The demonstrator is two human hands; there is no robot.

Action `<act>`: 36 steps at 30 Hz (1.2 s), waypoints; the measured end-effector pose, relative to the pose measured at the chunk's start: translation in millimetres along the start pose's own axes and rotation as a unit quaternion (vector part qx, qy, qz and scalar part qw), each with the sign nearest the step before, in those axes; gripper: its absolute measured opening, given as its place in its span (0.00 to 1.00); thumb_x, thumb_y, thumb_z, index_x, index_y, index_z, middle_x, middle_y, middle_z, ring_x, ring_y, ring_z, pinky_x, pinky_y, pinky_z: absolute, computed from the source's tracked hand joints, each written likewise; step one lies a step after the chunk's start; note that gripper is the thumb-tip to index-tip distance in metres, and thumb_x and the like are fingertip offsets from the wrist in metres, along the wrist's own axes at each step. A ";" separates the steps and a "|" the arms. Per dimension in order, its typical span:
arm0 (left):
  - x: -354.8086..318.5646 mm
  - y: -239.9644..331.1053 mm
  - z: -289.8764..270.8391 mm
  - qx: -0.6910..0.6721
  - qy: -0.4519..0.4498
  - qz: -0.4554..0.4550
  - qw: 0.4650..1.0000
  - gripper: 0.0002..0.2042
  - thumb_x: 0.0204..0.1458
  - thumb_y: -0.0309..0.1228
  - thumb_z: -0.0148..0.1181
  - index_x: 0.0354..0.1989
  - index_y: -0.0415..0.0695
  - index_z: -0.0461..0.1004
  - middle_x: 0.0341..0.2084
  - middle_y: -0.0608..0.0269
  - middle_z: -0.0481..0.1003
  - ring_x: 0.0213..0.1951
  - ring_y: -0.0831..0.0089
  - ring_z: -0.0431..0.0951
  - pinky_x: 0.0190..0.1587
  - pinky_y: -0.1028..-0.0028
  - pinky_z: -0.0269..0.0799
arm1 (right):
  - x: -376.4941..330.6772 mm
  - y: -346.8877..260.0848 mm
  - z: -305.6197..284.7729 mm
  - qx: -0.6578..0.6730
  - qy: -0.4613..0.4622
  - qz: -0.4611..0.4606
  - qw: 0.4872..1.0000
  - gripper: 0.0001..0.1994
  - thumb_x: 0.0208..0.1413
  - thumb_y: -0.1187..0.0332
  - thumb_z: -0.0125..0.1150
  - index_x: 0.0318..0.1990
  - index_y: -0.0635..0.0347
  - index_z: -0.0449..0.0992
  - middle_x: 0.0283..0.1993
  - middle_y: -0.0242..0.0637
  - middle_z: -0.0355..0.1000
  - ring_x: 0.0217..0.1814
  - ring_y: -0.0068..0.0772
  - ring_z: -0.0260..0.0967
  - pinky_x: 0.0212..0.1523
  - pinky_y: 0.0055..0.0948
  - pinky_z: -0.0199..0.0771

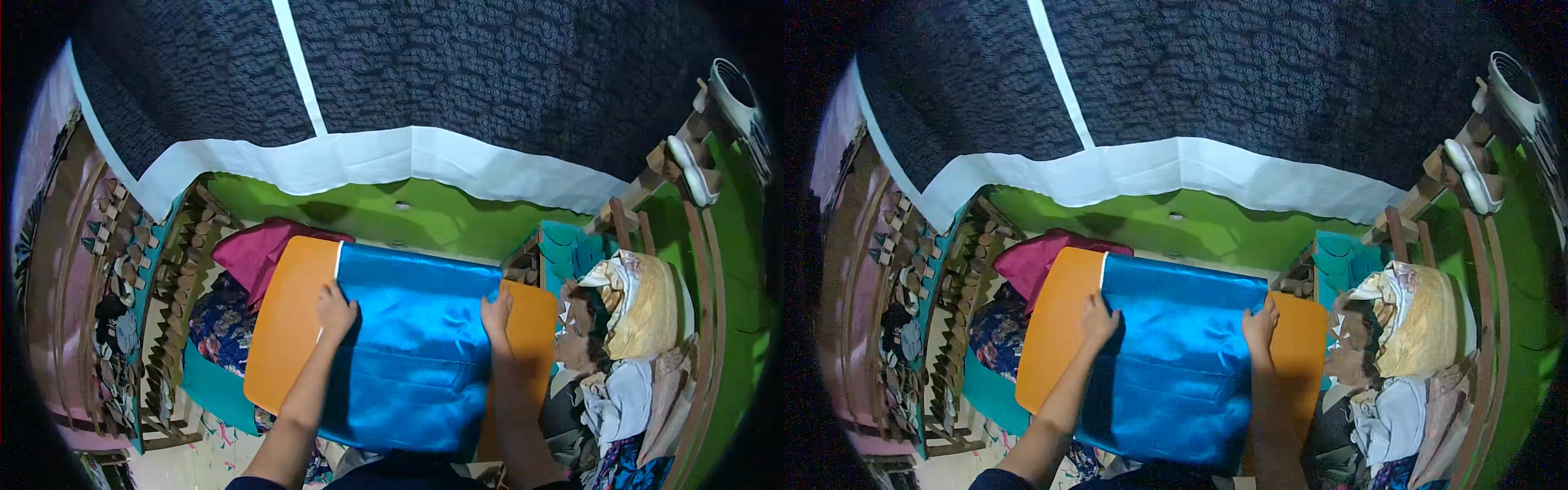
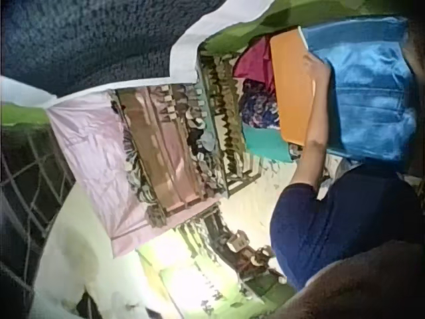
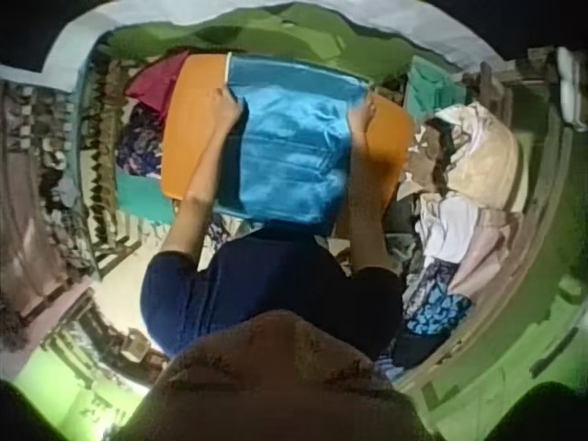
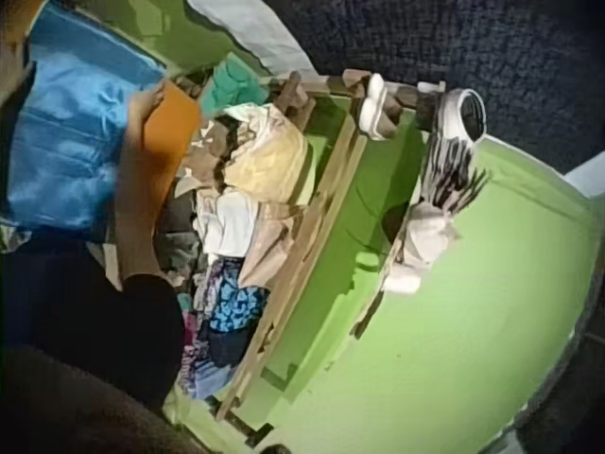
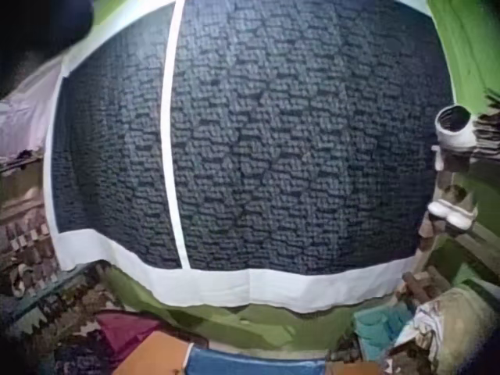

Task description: The recorder folds two different pieces of colored fabric and places them on a shelf.

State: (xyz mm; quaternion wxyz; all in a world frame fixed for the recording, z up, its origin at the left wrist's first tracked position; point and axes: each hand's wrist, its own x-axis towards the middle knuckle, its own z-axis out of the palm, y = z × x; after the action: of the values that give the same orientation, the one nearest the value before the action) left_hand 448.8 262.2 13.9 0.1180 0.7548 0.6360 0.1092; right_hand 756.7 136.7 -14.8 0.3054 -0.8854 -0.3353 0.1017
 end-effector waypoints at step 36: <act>-108.6 -95.0 -164.3 -0.586 -0.173 0.032 0.791 0.27 0.47 0.21 0.56 0.55 0.44 0.51 0.36 0.56 0.71 0.38 0.72 0.72 0.44 0.75 0.67 | -177.5 -45.6 -142.6 0.396 0.032 -0.015 0.917 0.12 0.52 0.69 0.54 0.43 0.63 0.69 0.42 0.35 0.67 0.45 0.25 0.62 0.50 0.26 0.57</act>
State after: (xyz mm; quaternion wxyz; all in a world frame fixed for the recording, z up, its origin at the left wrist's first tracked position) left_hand 290.2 177.1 138.0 0.6427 0.5667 0.3943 0.3322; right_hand 653.4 -20.3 121.7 0.6435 -0.6894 -0.2708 0.1930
